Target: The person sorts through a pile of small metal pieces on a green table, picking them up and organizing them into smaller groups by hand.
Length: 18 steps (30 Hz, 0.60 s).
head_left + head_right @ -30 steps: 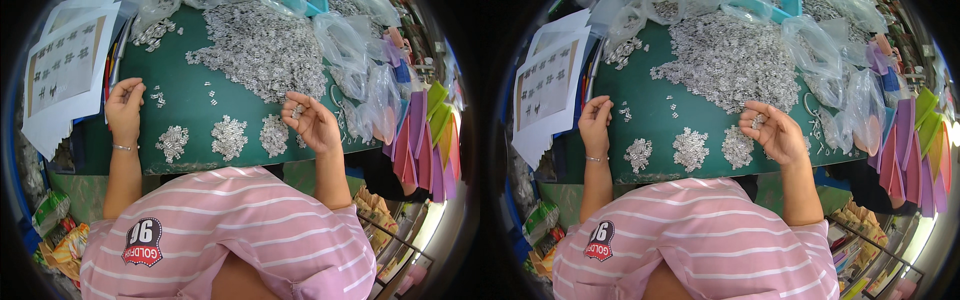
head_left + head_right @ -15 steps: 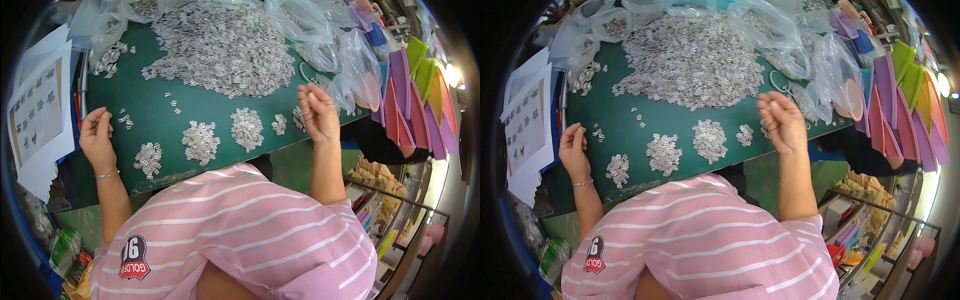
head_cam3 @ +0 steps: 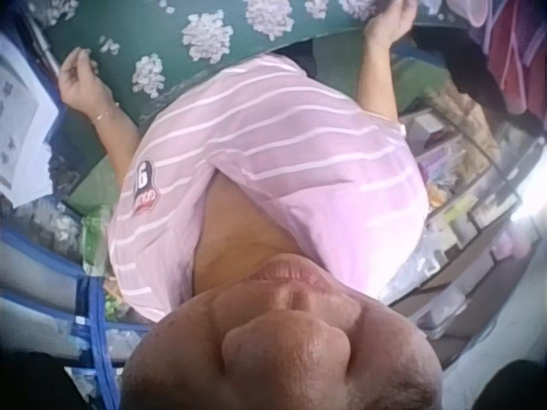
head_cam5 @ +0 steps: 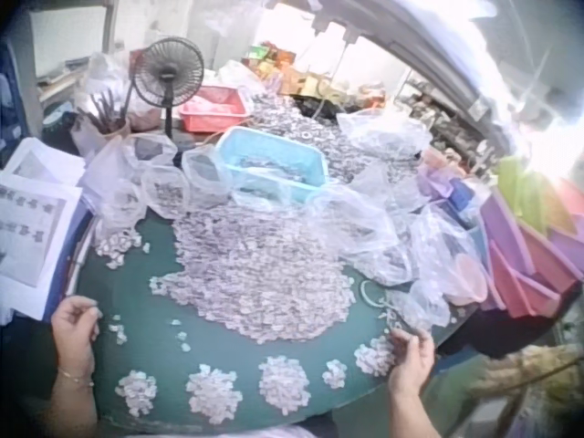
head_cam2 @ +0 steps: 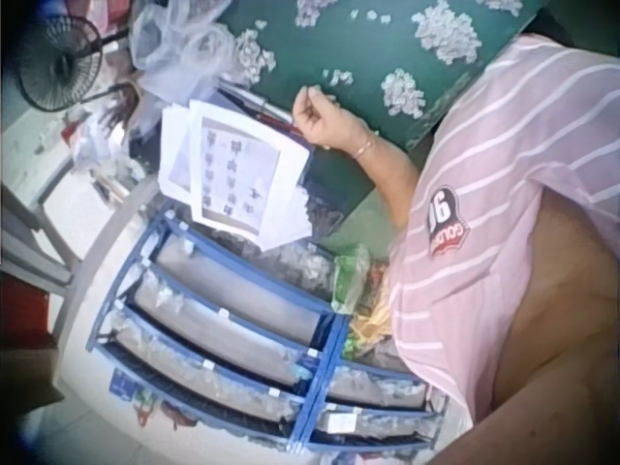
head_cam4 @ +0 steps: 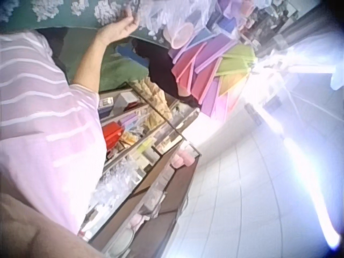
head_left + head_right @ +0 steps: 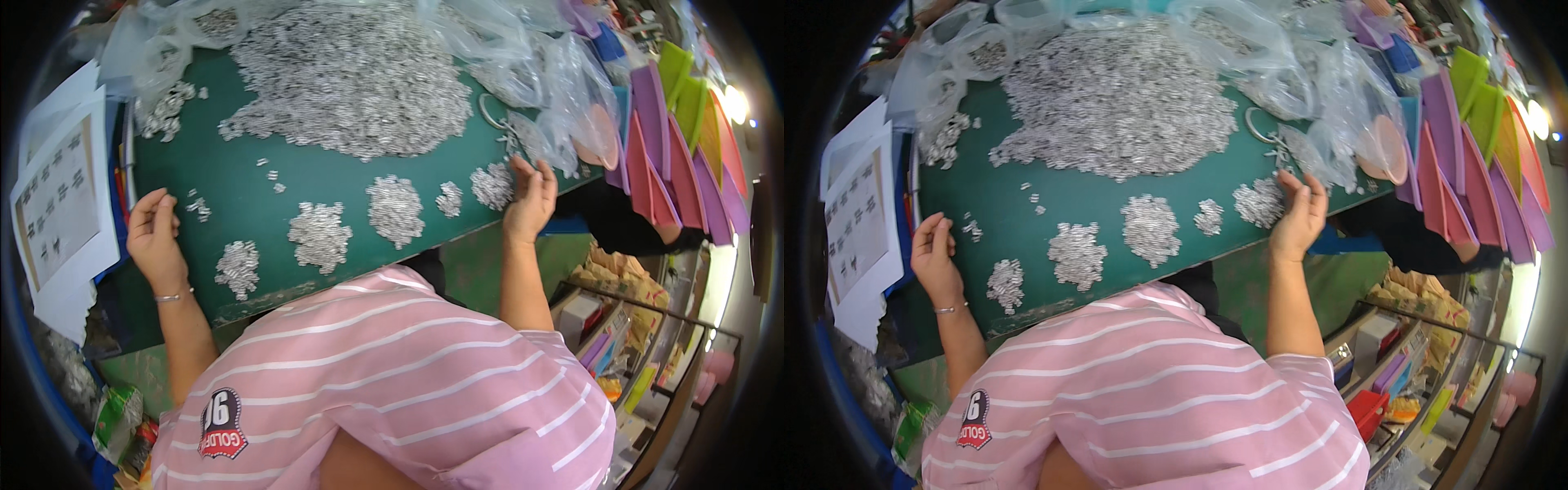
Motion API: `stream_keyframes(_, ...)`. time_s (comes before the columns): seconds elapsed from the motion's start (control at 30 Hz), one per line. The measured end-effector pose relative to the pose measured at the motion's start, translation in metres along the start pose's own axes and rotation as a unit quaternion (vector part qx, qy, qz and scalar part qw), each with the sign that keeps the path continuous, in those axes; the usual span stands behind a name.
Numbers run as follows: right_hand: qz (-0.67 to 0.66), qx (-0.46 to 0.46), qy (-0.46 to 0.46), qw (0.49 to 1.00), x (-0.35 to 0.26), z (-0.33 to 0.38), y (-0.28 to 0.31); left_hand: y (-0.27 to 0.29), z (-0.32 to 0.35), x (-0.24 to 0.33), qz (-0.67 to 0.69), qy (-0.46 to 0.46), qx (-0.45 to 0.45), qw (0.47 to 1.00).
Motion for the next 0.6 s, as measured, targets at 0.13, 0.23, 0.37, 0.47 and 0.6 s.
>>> stream_keyframes(0.13, 0.121, -0.03, 0.118, 0.985, -0.031, 0.012, -0.045, -0.009, 0.002, 0.011, -0.007, 0.009, -0.007, 1.0)
stream_keyframes(0.23, 0.168, -0.227, 0.099, 0.954, -0.042, 0.049, -0.133, -0.015, 0.002, 0.014, 0.028, -0.002, -0.014, 0.999)
stream_keyframes(0.37, 0.211, -0.497, 0.31, 0.782, -0.06, 0.111, -0.243, -0.011, 0.003, 0.016, 0.048, -0.004, -0.011, 0.999)
stream_keyframes(0.47, 0.224, -0.558, 0.334, 0.726, -0.047, 0.135, -0.275, -0.011, 0.003, 0.016, 0.047, 0.001, -0.004, 0.999)
stream_keyframes(0.6, 0.244, -0.57, 0.356, 0.7, -0.041, 0.139, -0.285, -0.011, 0.003, 0.017, 0.045, 0.006, -0.003, 0.999)
Point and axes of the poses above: each hand's wrist, its own z-axis away from the middle knuckle, its own y-axis out of the back of the hand, x = y × z, the point moved 6 cm from there along -z, towards the middle knuckle
